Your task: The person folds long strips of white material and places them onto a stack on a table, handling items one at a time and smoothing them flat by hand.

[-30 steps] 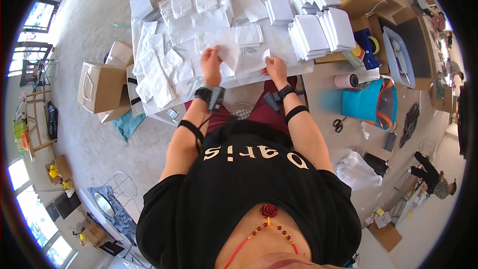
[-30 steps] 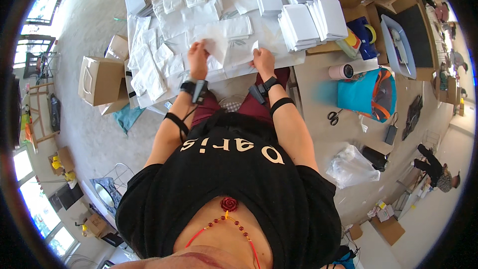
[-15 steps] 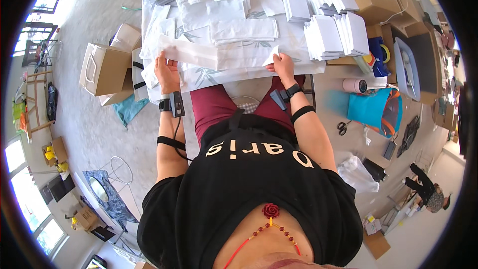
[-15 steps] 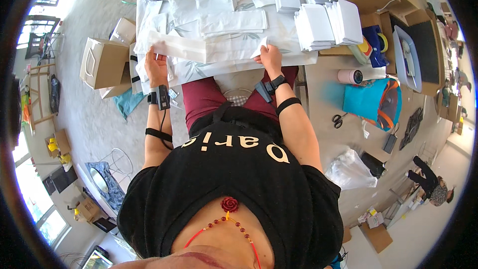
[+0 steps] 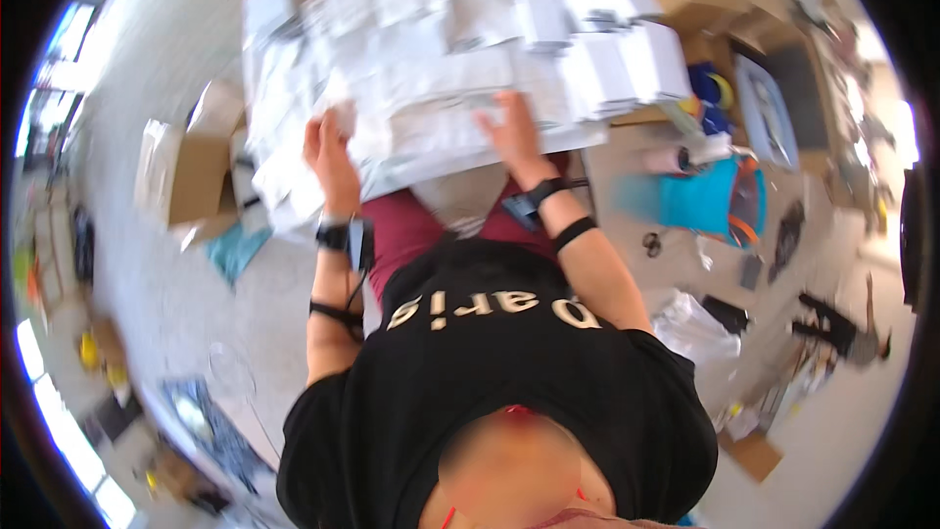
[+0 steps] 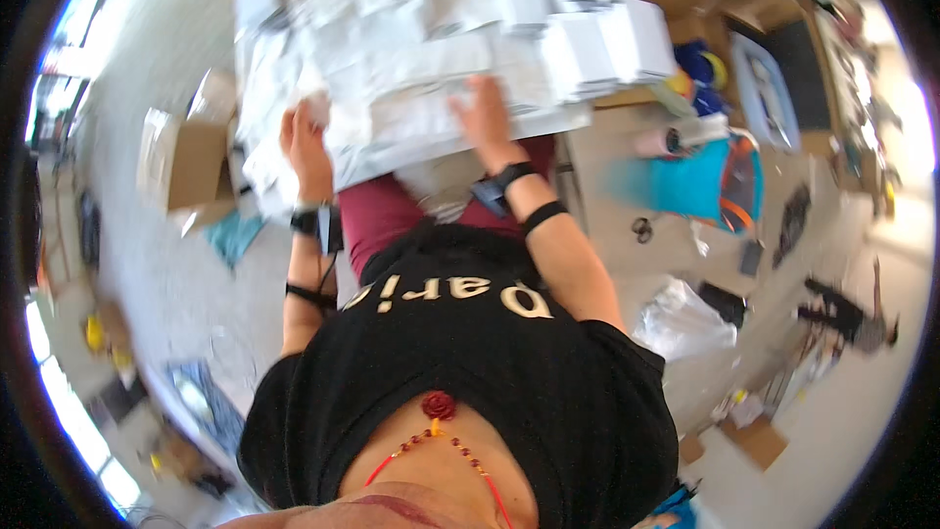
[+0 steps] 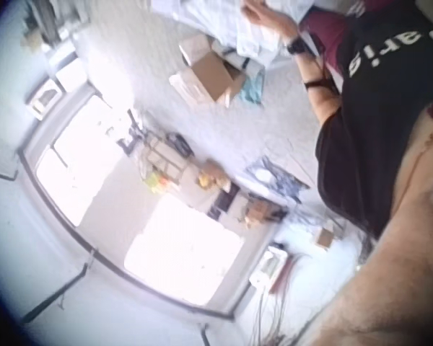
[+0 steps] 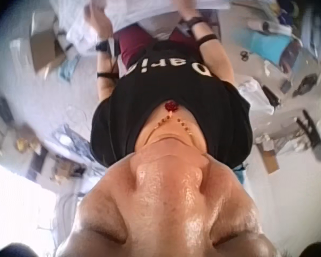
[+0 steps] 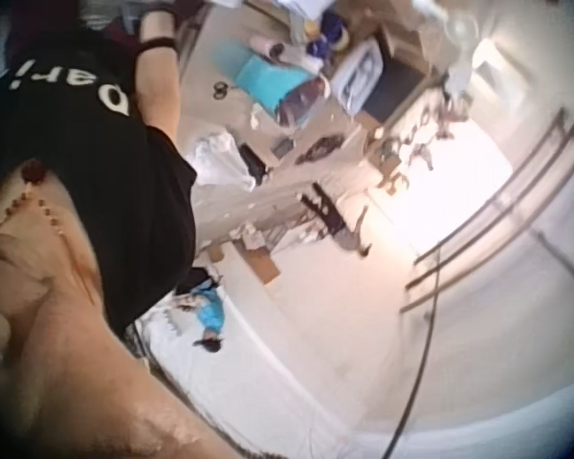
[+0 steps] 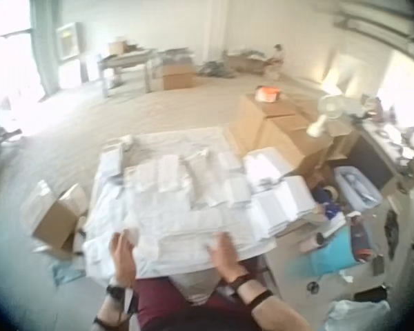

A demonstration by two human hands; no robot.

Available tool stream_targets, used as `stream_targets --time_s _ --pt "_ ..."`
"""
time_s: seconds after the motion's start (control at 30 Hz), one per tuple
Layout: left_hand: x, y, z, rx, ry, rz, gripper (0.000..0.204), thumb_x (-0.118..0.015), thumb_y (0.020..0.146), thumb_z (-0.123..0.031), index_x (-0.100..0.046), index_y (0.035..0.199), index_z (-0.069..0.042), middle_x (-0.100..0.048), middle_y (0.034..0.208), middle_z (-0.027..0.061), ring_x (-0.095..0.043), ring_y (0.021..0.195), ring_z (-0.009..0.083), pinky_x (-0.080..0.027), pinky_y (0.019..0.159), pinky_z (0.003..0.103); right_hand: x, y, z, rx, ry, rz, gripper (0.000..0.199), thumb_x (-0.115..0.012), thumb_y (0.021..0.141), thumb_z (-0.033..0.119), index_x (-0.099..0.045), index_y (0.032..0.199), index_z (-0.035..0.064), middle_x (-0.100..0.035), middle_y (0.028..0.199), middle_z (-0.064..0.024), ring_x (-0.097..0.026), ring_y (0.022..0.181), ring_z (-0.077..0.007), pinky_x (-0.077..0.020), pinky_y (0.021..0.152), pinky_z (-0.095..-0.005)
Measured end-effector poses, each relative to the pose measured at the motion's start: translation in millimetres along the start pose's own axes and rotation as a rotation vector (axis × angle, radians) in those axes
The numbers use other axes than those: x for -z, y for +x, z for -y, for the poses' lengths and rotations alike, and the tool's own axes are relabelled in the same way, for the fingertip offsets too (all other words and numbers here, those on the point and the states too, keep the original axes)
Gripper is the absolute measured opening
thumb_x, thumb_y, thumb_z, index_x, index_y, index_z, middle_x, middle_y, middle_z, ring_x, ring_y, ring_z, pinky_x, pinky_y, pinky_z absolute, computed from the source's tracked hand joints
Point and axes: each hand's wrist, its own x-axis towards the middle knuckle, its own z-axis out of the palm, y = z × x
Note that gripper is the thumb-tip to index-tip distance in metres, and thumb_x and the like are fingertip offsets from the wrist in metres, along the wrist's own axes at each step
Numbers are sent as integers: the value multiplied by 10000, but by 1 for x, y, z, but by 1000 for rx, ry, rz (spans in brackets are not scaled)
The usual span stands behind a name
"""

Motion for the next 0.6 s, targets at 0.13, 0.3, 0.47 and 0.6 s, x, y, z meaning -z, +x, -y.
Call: stream_targets --time_s 0.13,0.3,0.47,0.6 --pt "-22 -24 22 -54 359 182 97 -607 1032 -99 -641 980 -25 -698 1042 45 -637 965 106 -523 862 289 -27 24 76 -312 608 276 524 -868 815 427 -644 998 -10 -655 901 -106 -623 841 -181 -528 726 -359" --pt "-72 -53 23 -518 777 276 297 -673 944 -68 -676 1236 -16 -679 1237 133 -609 1158 332 -477 1000 430 1 49 121 -384 463 394 706 -699 846 622 -631 935 -75 -682 843 -258 -691 803 -352 -523 690 -416" --pt "-85 -59 33 -644 878 295 315 -721 870 -25 -684 1183 -22 -646 1277 135 -565 1219 336 -471 1004 451 -12 47 102 -370 424 251 510 -698 852 381 -606 904 -118 -670 798 -303 -702 781 -414 -518 665 -465" --pt "-80 -67 33 -662 899 287 564 -810 794 -54 -590 1313 -44 -566 1378 164 -493 1306 355 -431 1056 476 -20 43 94 -389 509 191 316 -642 885 214 -604 902 -99 -674 762 -266 -702 678 -359 -518 605 -449"
